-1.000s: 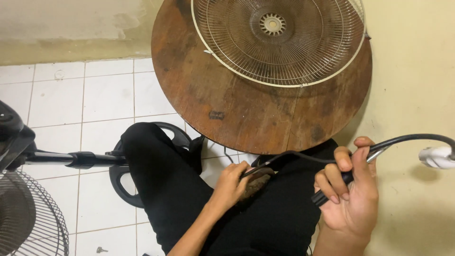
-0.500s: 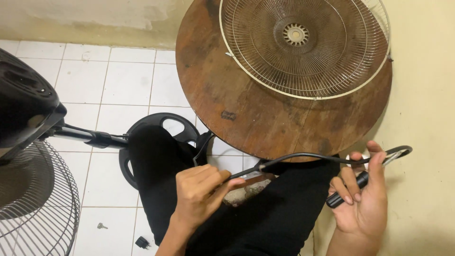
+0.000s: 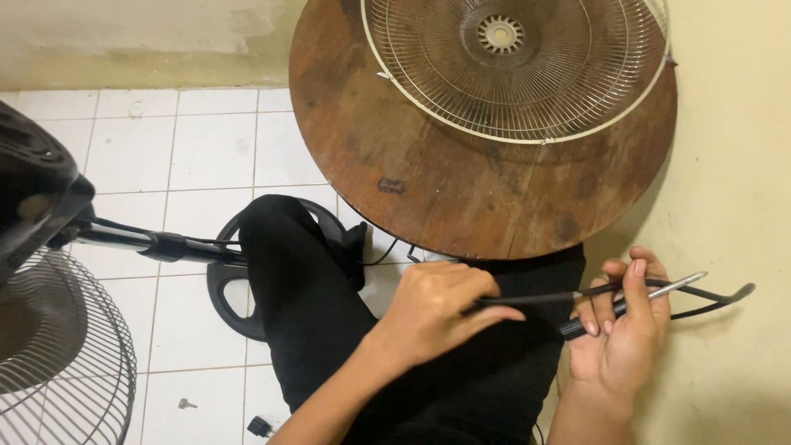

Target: The person uses a screwdriver to open a white electrical plug and then a black control box attached to a fan. They remove screws, open the housings, and expose internal wiring and a circuit board.

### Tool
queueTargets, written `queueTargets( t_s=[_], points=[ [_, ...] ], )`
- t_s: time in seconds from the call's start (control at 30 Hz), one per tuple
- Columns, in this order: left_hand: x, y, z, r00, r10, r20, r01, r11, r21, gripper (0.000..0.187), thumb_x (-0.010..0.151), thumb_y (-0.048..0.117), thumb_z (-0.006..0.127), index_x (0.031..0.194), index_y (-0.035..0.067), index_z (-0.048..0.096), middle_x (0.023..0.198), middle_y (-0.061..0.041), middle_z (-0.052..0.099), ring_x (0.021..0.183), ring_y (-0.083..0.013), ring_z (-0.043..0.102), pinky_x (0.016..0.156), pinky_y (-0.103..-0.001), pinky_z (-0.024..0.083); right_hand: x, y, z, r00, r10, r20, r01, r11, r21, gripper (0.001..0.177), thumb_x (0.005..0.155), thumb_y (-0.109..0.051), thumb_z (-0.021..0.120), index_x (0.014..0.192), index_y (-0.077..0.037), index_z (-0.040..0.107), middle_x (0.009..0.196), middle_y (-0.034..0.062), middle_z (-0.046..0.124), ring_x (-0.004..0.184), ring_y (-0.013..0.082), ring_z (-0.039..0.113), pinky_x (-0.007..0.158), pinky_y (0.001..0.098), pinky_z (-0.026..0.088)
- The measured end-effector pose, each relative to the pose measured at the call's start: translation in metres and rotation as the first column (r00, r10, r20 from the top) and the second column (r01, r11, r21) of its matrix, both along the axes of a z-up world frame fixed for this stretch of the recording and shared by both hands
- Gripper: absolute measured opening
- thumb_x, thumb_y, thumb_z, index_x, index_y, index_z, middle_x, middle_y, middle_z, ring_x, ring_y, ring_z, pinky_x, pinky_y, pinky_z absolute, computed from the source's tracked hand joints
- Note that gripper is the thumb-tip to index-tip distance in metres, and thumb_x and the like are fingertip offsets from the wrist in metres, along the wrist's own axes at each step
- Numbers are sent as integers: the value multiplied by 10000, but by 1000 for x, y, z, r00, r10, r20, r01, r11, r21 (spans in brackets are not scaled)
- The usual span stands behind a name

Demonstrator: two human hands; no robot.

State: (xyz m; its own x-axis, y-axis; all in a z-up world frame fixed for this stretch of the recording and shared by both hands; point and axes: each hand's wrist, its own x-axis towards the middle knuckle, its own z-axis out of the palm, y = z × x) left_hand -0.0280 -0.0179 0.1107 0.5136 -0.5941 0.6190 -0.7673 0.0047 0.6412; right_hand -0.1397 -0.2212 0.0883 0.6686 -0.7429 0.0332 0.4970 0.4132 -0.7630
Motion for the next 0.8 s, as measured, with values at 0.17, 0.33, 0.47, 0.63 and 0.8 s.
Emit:
queueTargets(
  t_s=[0.17,0.33,0.47,0.63,0.8],
  points=[
    [26,9,-35,982,30,-189,2,985,170,228,827,194,809,838,54,630,656,-65,614,616,-244,631,602,-367,477,0,8,-14,998,-30,-61,24,994,-105,156,1151,-117,536,1286,-40,553,944,114,627,527,46,362,482,192,312],
    [38,15,-58,972,235,14,-235,971,49,226,896,174,783,809,70,602,667,-69,639,599,-252,594,707,-372,464,5,11,-12,997,-71,-32,67,992,-111,152,1148,-135,549,1276,-53,555,916,84,595,529,47,357,484,191,308],
    [62,23,-91,935,355,-4,-354,933,62,248,911,174,773,807,51,585,711,-93,670,605,-290,578,700,-385,484,7,1,-17,998,-62,23,64,992,-105,141,1172,-135,549,1291,-60,553,945,80,586,555,56,360,494,192,302],
    [107,72,-133,745,657,-114,-604,737,304,254,889,211,781,820,32,616,689,-126,680,675,-331,648,604,-441,515,-5,-31,-24,993,-42,109,48,997,-56,119,1217,-144,540,1290,-50,552,931,66,589,532,44,362,467,178,300],
    [114,111,-128,738,666,-104,-649,744,162,261,942,153,779,820,17,592,691,-101,645,610,-239,631,572,-354,495,-4,-39,-47,999,-32,-38,30,999,-35,169,1143,-151,543,1286,-64,566,969,56,622,531,49,366,469,189,294]
  ],
)
